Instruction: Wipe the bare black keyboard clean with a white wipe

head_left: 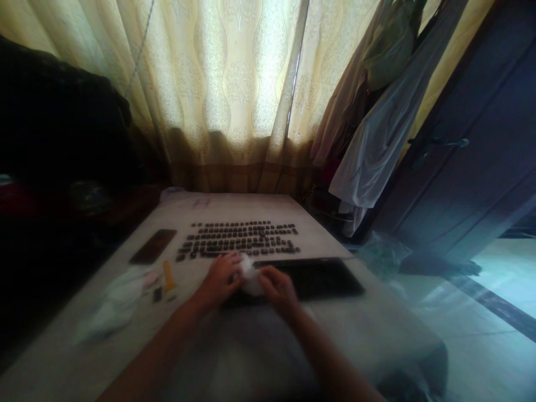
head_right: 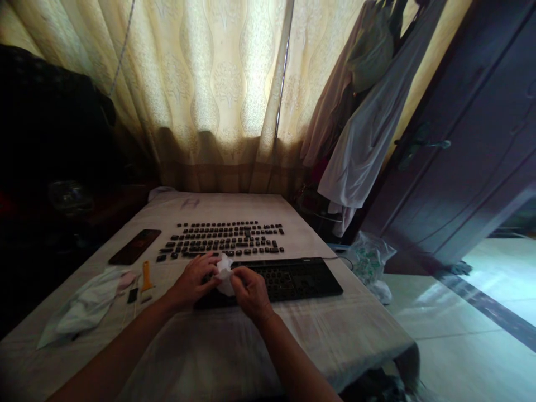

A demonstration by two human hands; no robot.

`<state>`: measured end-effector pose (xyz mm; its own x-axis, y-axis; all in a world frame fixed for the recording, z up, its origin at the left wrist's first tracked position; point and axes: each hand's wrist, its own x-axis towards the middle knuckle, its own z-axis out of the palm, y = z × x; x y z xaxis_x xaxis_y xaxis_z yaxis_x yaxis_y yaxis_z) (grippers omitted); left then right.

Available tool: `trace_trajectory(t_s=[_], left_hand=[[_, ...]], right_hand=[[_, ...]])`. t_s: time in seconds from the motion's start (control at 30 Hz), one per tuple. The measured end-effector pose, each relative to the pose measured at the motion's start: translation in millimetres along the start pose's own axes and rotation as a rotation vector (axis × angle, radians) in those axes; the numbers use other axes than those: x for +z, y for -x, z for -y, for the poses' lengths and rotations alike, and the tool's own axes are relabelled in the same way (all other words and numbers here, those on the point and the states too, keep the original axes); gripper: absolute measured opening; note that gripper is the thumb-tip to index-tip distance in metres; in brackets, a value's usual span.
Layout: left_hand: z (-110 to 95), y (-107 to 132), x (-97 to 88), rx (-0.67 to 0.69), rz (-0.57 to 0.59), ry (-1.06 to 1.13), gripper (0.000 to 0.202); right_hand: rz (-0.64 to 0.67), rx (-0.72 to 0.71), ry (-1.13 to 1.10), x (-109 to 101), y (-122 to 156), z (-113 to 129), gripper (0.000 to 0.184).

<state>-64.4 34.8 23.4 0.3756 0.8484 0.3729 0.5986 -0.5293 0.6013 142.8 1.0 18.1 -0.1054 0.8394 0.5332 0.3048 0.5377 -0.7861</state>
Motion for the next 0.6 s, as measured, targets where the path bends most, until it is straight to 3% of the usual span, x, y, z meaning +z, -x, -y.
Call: trace_trajectory(t_s=[0.2,0.37,0.5,0.6], left_hand=[[-1.3,7.1,-1.7,-0.025,0.101,-0.100,0.029],[-0.7,10.5,-16.4,-0.127,0.017,-0.115,0.028],[-13.4,3.2,-24.5,-0.164,-0.054,0.020,0.034],[-31.4,-5.6,-15.5,-0.134,-0.042,0.164,0.047]], right_hand=[[-0.102,0.167,-0.051,-5.0,-9.2,-0.3,0.026],[-0.180,0.224,-0.061,-18.0,-30.7,6.0,0.024],[-0.126,0.238,-0.071,-24.8,-45.0,14.1,0.020],[-0.063,0.252,-0.080,-22.2,-49.9,19.5,0.021]])
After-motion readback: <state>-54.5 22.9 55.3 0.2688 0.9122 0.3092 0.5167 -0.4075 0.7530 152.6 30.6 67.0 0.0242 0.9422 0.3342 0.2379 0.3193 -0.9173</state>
